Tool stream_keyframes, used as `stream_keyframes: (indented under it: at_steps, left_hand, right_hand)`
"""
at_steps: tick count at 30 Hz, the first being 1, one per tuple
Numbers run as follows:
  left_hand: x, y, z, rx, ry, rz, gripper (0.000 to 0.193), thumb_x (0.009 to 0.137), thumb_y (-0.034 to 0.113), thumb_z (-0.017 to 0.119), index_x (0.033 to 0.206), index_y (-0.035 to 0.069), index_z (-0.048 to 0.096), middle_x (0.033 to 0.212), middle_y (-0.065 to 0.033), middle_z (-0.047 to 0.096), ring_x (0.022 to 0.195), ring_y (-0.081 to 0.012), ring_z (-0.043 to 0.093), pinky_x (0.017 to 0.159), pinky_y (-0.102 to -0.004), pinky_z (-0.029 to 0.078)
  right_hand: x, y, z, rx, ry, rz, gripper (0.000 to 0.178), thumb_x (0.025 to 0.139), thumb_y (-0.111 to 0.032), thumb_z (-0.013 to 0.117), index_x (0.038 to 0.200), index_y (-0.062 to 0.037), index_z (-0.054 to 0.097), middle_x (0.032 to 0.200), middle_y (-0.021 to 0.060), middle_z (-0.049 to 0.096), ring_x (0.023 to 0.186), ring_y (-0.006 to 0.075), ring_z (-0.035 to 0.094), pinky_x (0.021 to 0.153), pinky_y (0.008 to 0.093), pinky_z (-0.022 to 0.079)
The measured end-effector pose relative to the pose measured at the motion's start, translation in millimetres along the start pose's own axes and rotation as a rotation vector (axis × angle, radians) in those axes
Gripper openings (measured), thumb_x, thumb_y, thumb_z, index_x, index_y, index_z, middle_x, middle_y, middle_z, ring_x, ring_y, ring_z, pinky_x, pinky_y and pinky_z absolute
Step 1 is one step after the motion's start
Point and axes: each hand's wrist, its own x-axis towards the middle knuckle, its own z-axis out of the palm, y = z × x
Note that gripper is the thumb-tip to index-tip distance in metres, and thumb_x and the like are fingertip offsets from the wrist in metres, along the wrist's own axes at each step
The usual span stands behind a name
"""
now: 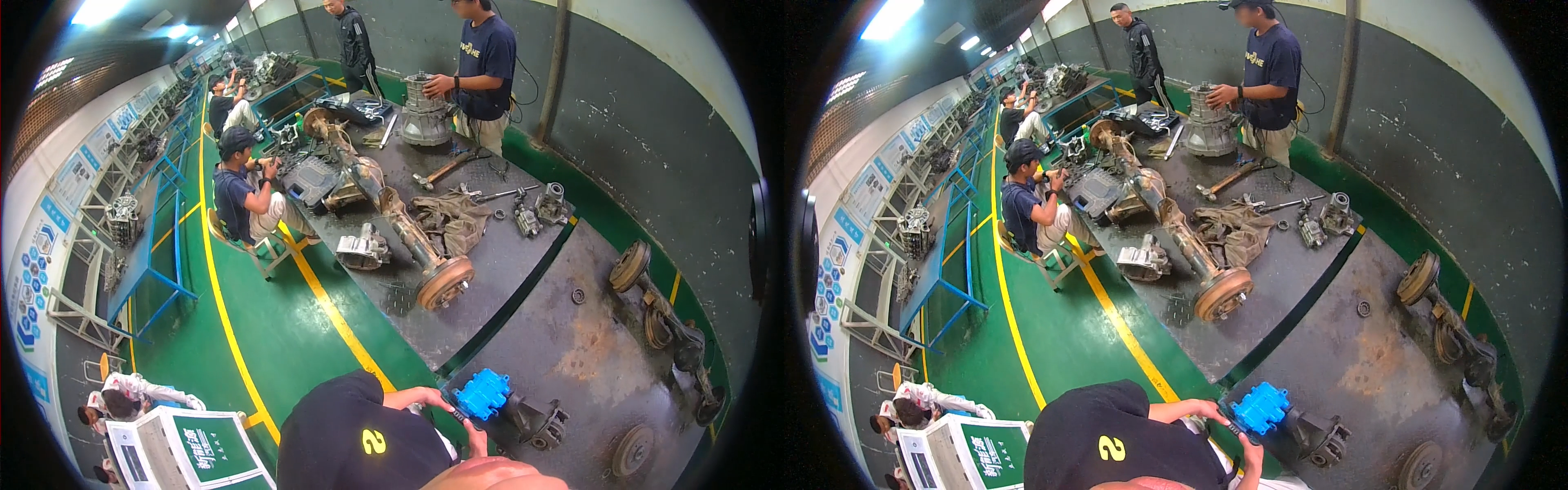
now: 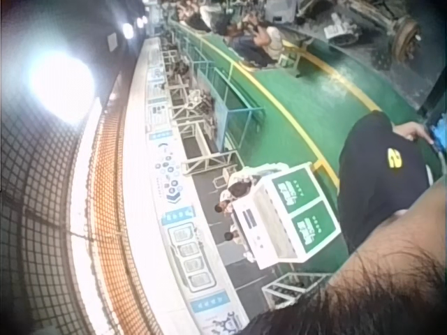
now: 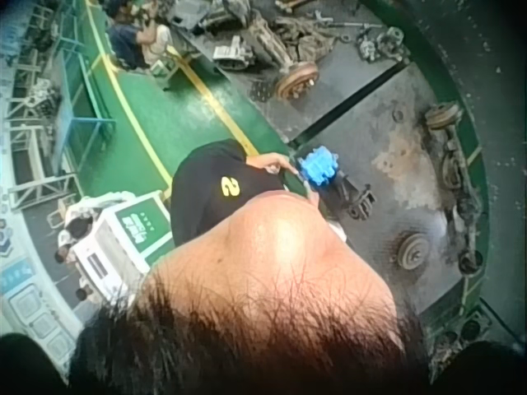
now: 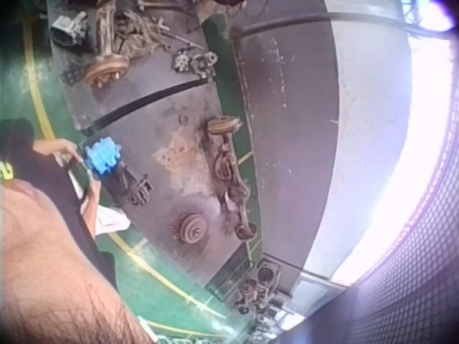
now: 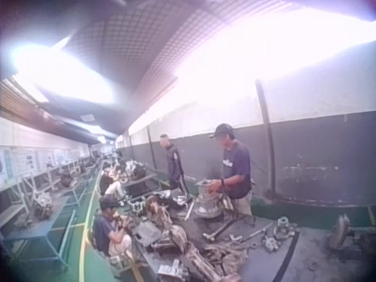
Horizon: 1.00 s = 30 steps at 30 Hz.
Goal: The person holds a blue differential assembly and places a metal chain onto its sprocket, then picks up the assembly and walks across the service bay.
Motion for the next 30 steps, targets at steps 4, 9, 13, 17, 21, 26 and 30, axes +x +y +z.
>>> stream_keyframes:
  at_steps: [4,9,13,17,21,26,30]
  left_hand:
    - [-2.0,-2.4,1.5,-0.001,0.002,-0.007,0.096,0.069,0.067,0.081,0.133,-0.001,0.059,0.131,-0.0149,0.062,0.118,-0.0269,0.058,0.100,-0.0384,0.046]
    - [-7.9,-2.7,4.3,0.000,0.015,-0.024,0.096,0.068,0.067,0.081,0.133,-0.001,0.059,0.131,-0.0152,0.062,0.118,-0.0271,0.059,0.100,-0.0385,0.046]
    - [-16.0,-2.6,5.1,0.035,0.015,-0.068,0.097,0.068,0.067,0.081,0.133,-0.001,0.059,0.131,-0.0154,0.062,0.118,-0.0273,0.059,0.099,-0.0386,0.046]
    - [-13.8,-3.5,5.1,0.025,0.035,-0.102,0.097,0.068,0.068,0.081,0.133,-0.001,0.059,0.131,-0.0157,0.062,0.118,-0.0274,0.059,0.099,-0.0387,0.046]
    - [-23.7,6.3,2.1,0.016,0.070,-0.002,0.102,0.066,0.072,0.079,0.132,-0.003,0.060,0.131,-0.0194,0.061,0.117,-0.0303,0.060,0.096,-0.0408,0.048]
    - [-21.7,1.0,5.6,-0.014,0.069,0.007,0.104,0.065,0.073,0.079,0.134,-0.002,0.058,0.133,-0.0206,0.059,0.118,-0.0324,0.059,0.097,-0.0433,0.049]
    - [-29.5,9.3,3.7,0.012,0.049,0.007,0.101,0.066,0.072,0.079,0.133,0.000,0.059,0.135,-0.0203,0.059,0.120,-0.0321,0.058,0.098,-0.0442,0.048]
  right_hand:
    - [-2.6,-6.2,-2.9,0.045,-0.055,0.046,0.047,0.083,-0.033,0.079,0.113,0.0012,0.070,0.101,0.0057,0.068,0.084,0.0163,0.059,0.076,0.0325,0.044]
    - [-10.3,-16.9,-5.9,0.045,-0.082,0.153,0.049,0.084,-0.029,0.078,0.121,0.0018,0.067,0.115,0.0088,0.068,0.101,0.0198,0.061,0.093,0.0343,0.046]
    - [-12.1,-12.1,-6.0,0.097,-0.090,0.170,0.051,0.086,-0.032,0.077,0.121,0.0030,0.066,0.115,0.0085,0.067,0.100,0.0193,0.061,0.092,0.0339,0.046]
    - [-19.3,-30.0,-6.7,0.064,-0.107,0.185,0.056,0.085,-0.037,0.077,0.124,0.0011,0.063,0.114,0.0084,0.066,0.099,0.0211,0.060,0.088,0.0370,0.046]
    - [-8.5,-16.1,-9.4,-0.011,-0.108,0.210,0.068,0.081,-0.051,0.076,0.125,-0.0013,0.061,0.115,0.0099,0.065,0.099,0.0254,0.060,0.078,0.0446,0.047]
    - [-16.7,-25.8,-7.7,0.021,-0.106,0.220,0.062,0.082,-0.048,0.076,0.124,-0.0042,0.062,0.110,0.0082,0.066,0.095,0.0241,0.060,0.076,0.0446,0.047]
    - [-21.7,-27.6,-8.3,0.065,-0.093,0.241,0.056,0.083,-0.045,0.077,0.120,-0.0054,0.063,0.105,0.0067,0.066,0.092,0.0222,0.061,0.074,0.0409,0.047]
